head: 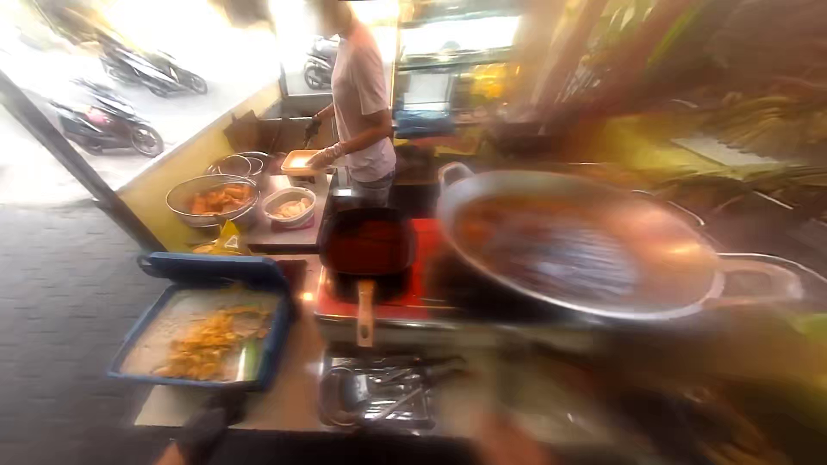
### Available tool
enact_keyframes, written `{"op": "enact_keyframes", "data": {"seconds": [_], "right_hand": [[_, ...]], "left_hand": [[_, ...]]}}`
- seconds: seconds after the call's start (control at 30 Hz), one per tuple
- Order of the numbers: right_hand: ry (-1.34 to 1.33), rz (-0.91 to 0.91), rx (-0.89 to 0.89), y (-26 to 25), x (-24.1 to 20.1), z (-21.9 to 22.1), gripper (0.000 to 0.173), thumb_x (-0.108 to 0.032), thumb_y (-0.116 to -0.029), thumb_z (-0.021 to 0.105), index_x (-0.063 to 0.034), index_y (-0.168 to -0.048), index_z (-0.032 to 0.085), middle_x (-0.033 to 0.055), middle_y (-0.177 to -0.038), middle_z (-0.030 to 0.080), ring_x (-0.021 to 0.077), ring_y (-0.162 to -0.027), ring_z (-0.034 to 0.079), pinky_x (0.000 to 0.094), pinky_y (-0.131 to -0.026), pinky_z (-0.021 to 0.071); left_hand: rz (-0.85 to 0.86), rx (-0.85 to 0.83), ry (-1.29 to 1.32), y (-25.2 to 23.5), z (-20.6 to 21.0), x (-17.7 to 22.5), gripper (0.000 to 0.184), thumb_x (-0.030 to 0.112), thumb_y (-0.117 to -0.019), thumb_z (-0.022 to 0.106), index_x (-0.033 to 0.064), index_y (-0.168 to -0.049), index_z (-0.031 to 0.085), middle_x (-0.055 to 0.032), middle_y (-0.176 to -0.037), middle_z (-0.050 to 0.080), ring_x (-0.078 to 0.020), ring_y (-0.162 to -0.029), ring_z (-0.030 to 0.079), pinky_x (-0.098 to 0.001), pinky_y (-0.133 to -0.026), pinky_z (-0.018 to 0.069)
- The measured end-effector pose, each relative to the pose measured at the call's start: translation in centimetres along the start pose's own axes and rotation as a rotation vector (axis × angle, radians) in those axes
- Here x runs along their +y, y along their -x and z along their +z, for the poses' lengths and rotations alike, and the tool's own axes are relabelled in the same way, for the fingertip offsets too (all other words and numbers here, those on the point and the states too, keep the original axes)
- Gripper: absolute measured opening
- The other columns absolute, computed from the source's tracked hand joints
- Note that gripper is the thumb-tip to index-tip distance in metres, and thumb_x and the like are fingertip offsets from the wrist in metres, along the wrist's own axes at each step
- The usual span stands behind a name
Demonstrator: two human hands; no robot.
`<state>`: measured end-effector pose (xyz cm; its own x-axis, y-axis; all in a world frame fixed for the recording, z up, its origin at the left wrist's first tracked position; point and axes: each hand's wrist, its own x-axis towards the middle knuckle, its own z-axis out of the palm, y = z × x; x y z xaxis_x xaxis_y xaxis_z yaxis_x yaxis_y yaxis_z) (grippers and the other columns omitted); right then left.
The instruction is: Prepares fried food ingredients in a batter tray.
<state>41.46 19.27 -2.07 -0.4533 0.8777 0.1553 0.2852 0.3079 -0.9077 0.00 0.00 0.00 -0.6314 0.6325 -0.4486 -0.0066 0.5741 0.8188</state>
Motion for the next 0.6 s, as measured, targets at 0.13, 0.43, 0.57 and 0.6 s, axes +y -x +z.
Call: {"op": "enact_keyframes", "data": {"seconds": [0.13, 0.43, 0.57, 0.6], "right_hand": [[-0.446, 0.302, -0.537, 0.6, -4.9, 23.5, 0.030, -0.032, -0.1028, 0.057, -0.0024, -0.105, 0.065, -0.0009, -0.071, 0.058, 0.0086, -0.059, 0.055, 0.0300, -0.057, 0.0502], [-0.481, 0.456, -0.858, -2.7, -9.0, 32.2, 0.045, -0.035, -0.1094, 0.043, 0.0003, -0.129, 0.062, 0.0106, -0.103, 0.071, 0.0185, -0.088, 0.069, 0.0385, -0.079, 0.0586], [-0.681, 0.916, -0.096, -6.3, -1.9, 28.1, 0.054, -0.043, -0.1130, 0.029, -0.0022, -0.122, 0.063, 0.0043, -0.082, 0.064, 0.0133, -0.062, 0.058, 0.0293, -0.058, 0.0496], [-0.760, 0.944, 0.020, -7.6, -0.6, 27.5, 0.055, -0.045, -0.1130, 0.026, -0.0025, -0.117, 0.061, 0.0023, -0.076, 0.061, 0.0106, -0.056, 0.053, 0.0260, -0.053, 0.0464]], "left_hand": [[0.019, -0.071, 0.039, 0.9, -0.4, 0.8, 0.036, 0.018, -0.1102, 0.042, -0.0054, -0.130, 0.061, -0.0157, -0.126, 0.066, -0.0158, -0.107, 0.064, -0.0324, -0.094, 0.0523], [0.162, -0.122, 0.167, -1.2, -5.3, -2.3, 0.044, 0.018, -0.1115, 0.032, -0.0023, -0.097, 0.069, -0.0017, -0.082, 0.068, -0.0057, -0.075, 0.063, -0.0242, -0.077, 0.0546], [0.072, -0.015, 0.300, 0.1, -7.1, -0.5, 0.038, 0.011, -0.1113, 0.035, -0.0044, -0.095, 0.065, -0.0029, -0.077, 0.063, -0.0070, -0.068, 0.061, -0.0237, -0.072, 0.0552], [0.096, -0.018, 0.328, -0.4, -7.6, -1.2, 0.038, 0.010, -0.1108, 0.034, -0.0042, -0.095, 0.065, -0.0023, -0.077, 0.064, -0.0070, -0.068, 0.062, -0.0238, -0.071, 0.0561]]}}
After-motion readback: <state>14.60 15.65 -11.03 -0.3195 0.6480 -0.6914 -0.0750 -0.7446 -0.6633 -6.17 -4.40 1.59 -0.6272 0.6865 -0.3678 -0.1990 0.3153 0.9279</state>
